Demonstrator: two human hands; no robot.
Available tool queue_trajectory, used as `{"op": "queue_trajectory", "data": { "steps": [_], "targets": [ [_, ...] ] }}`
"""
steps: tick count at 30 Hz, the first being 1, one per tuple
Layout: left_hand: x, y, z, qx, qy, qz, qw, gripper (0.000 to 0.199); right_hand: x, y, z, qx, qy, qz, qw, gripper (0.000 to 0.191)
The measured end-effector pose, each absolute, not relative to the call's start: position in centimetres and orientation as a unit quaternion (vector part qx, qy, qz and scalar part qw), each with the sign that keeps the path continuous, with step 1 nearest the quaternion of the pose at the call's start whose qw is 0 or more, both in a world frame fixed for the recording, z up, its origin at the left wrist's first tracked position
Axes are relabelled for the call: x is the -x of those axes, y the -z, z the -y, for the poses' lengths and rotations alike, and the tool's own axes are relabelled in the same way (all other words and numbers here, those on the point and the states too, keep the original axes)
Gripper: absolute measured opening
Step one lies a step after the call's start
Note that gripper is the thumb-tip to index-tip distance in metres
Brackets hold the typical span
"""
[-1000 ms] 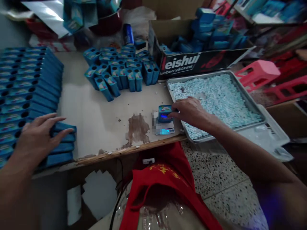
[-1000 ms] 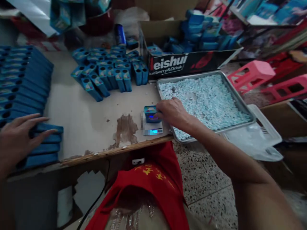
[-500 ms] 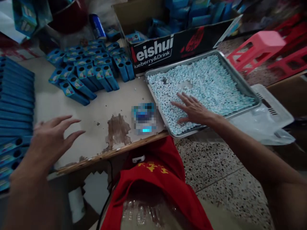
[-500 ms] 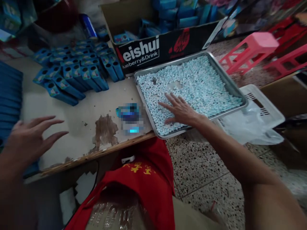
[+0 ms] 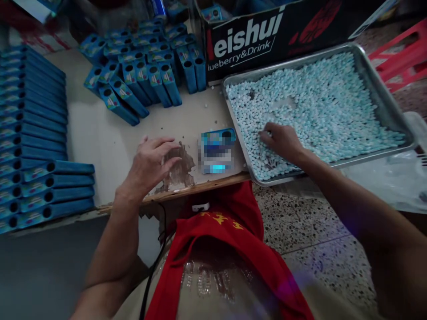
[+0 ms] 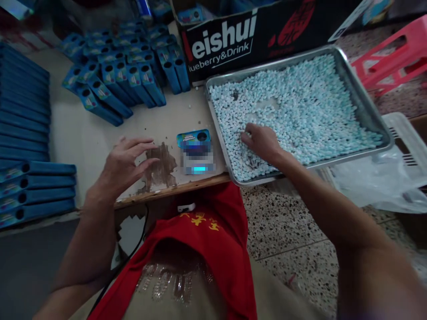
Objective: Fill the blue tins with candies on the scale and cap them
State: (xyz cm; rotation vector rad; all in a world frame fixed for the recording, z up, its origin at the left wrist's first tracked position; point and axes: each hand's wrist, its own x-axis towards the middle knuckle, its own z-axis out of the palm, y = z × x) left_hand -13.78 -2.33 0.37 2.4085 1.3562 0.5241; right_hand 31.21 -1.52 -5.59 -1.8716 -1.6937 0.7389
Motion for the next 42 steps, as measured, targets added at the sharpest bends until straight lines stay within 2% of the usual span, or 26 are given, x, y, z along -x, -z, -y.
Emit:
{"op": "queue_trajectory", "data": {
  "steps": [2,5,8,11,14,17,19,23,27,33,42],
  "targets": [
    [13.2,0.0,2.5,-0.837,-0.2,-0.47,0.197,0.026,-31.9,5.3,1.7,0.695,-0.336,0.524,0.36,0.049],
    [11.9,0.9,2.4,-0.805,-0.269,-0.467,0.25,0.036,-33.6,4.9,1.9,0.647,-0.458,0.379,0.479,0.046],
    [10.4,1.8,2.1,-0.777,-0.321,-0.456,0.293,0.049,-33.9,5.2,2.3,0.594,-0.504,0.288,0.557,0.04],
    [8.5,2.7,1.9,-0.758,-0.344,-0.453,0.321,0.059,-31.5,5.9,2.8,0.566,-0.515,0.239,0.597,0.031],
    [6.1,3.5,1.6,-0.751,-0.354,-0.457,0.319,0.07,-28.1,6.0,2.7,0.521,-0.565,0.177,0.615,0.025],
    [3.0,3.3,0.9,-0.757,-0.355,-0.459,0.302,0.055,-26.1,4.7,1.5,0.471,-0.579,0.193,0.637,0.035],
    [1.0,2.2,0.0,-0.766,-0.361,-0.448,0.286,0.045,-25.9,3.2,0.4,0.467,-0.551,0.262,0.64,0.043],
    [-2.5,-1.4,-2.2,-0.809,-0.36,-0.402,0.235,0.044,-26.3,-0.3,-1.8,0.49,-0.449,0.391,0.637,0.043],
    [-5.7,-3.9,-3.6,-0.837,-0.315,-0.401,0.199,0.039,-25.3,-2.4,-3.1,0.481,-0.364,0.436,0.668,0.049],
    [-9.0,-3.9,-3.1,-0.838,-0.264,-0.426,0.215,0.036,-24.5,-2.0,-2.7,0.499,-0.291,0.453,0.678,0.047],
    [-10.7,-2.0,-3.1,-0.82,-0.281,-0.436,0.241,0.036,-25.8,-1.5,-1.4,0.489,-0.307,0.412,0.705,0.055]
  ]
}}
